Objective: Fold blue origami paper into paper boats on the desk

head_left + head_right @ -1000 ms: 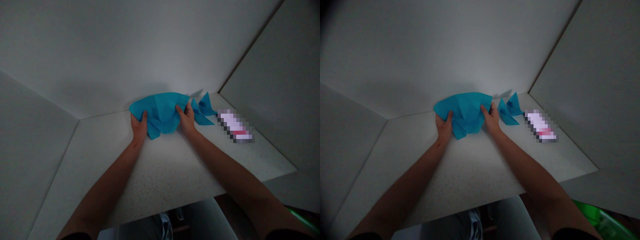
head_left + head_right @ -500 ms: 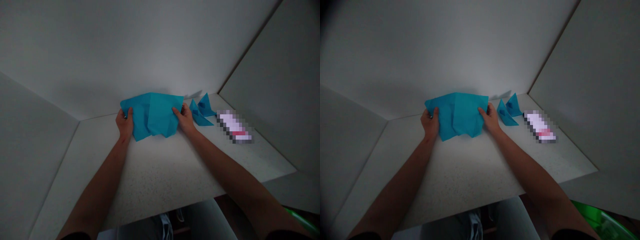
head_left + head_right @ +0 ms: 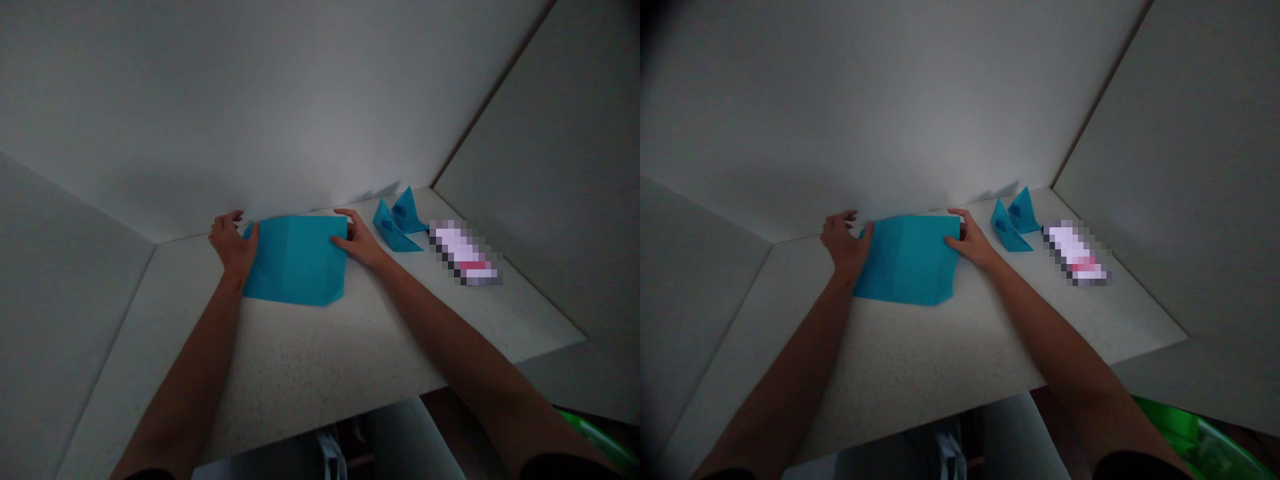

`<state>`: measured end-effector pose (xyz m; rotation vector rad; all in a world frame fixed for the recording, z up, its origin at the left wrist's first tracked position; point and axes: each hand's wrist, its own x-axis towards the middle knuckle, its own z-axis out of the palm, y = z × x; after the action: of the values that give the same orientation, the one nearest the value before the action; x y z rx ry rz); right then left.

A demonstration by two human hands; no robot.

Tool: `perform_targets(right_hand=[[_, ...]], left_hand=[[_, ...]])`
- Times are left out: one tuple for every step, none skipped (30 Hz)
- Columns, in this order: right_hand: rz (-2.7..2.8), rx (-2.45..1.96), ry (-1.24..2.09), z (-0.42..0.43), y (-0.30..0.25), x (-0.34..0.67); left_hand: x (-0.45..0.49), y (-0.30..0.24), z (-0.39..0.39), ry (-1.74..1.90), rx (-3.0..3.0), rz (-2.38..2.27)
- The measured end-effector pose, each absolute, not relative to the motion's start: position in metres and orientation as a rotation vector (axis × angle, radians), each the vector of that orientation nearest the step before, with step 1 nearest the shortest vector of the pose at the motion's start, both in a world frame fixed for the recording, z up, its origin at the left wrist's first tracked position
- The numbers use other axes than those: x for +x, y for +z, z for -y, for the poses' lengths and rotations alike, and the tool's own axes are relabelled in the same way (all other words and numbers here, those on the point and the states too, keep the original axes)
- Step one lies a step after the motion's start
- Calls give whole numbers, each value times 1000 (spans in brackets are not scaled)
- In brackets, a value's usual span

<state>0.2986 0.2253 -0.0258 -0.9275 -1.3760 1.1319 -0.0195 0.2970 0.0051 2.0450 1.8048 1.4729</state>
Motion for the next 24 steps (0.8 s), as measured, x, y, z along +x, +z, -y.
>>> perform_targets(right_hand=[[1457, -940, 1127, -223, -25, 297], [1526, -957, 1107, -222, -24, 295], [1574, -976, 1071, -221, -22, 294], [1591, -992, 1024, -221, -21, 293], [1577, -1006, 973, -221, -20, 293], [1535, -1017, 925, -222, -19, 294], [1480, -1026, 885, -224, -18, 294], [1425, -1037, 859, -225, -17, 295], [1380, -1045, 848, -227, -16, 296], [1354, -1052, 851, -228, -16, 297], [1340, -1054, 858, -230, -16, 297], [1328, -1054, 866, -231, -16, 297], [1323, -1052, 880, -232, -17, 297], [1312, -1045, 897, -232, -18, 296], [1286, -1032, 910, -233, -18, 296], [1254, -1019, 923, -234, -19, 295], [1224, -1011, 938, -235, -20, 294], [1195, -1011, 952, -236, -20, 293], [1168, -1010, 970, -237, -20, 292], [1138, -1006, 987, -237, -19, 292], [1111, -997, 1005, -238, -19, 291], [1084, -990, 1015, -238, -18, 291], [1063, -984, 1021, -239, -18, 290], [1052, -977, 1028, -239, -17, 290]], left_hand=[[-10, 5, -292, 1418, 2118, -1796], [1, 4, -286, 1341, 2193, -1758], [12, 2, -279, 1238, 2271, -1698], [23, 0, -272, 1155, 2332, -1653], [33, -4, -265, 1073, 2385, -1629], [40, -8, -258, 995, 2426, -1631], [44, -12, -251, 908, 2455, -1645], [44, -16, -245, 832, 2458, -1676], [40, -19, -240, 746, 2467, -1691], [32, -21, -234, 663, 2492, -1674], [19, -22, -230, 581, 2532, -1614], [2, -22, -225, 508, 2581, -1518], [-18, -21, -221, 435, 2637, -1406], [-41, -18, -216, 378, 2693, -1330], [-66, -15, -211, 323, 2738, -1305], [-91, -12, -205, 259, 2764, -1304], [-116, -9, -200, 218, 2757, -1330], [-139, -6, -194, 193, 2717, -1369], [-158, -3, -188, 175, 2663, -1397], [-172, 1, -182, 170, 2606, -1438], [-180, 5, -176, 165, 2555, -1478], [-181, 10, -170, 172, 2541, -1513], [-174, 15, -164, 215, 2567, -1561], [-158, 21, -158, 264, 2598, -1600]])
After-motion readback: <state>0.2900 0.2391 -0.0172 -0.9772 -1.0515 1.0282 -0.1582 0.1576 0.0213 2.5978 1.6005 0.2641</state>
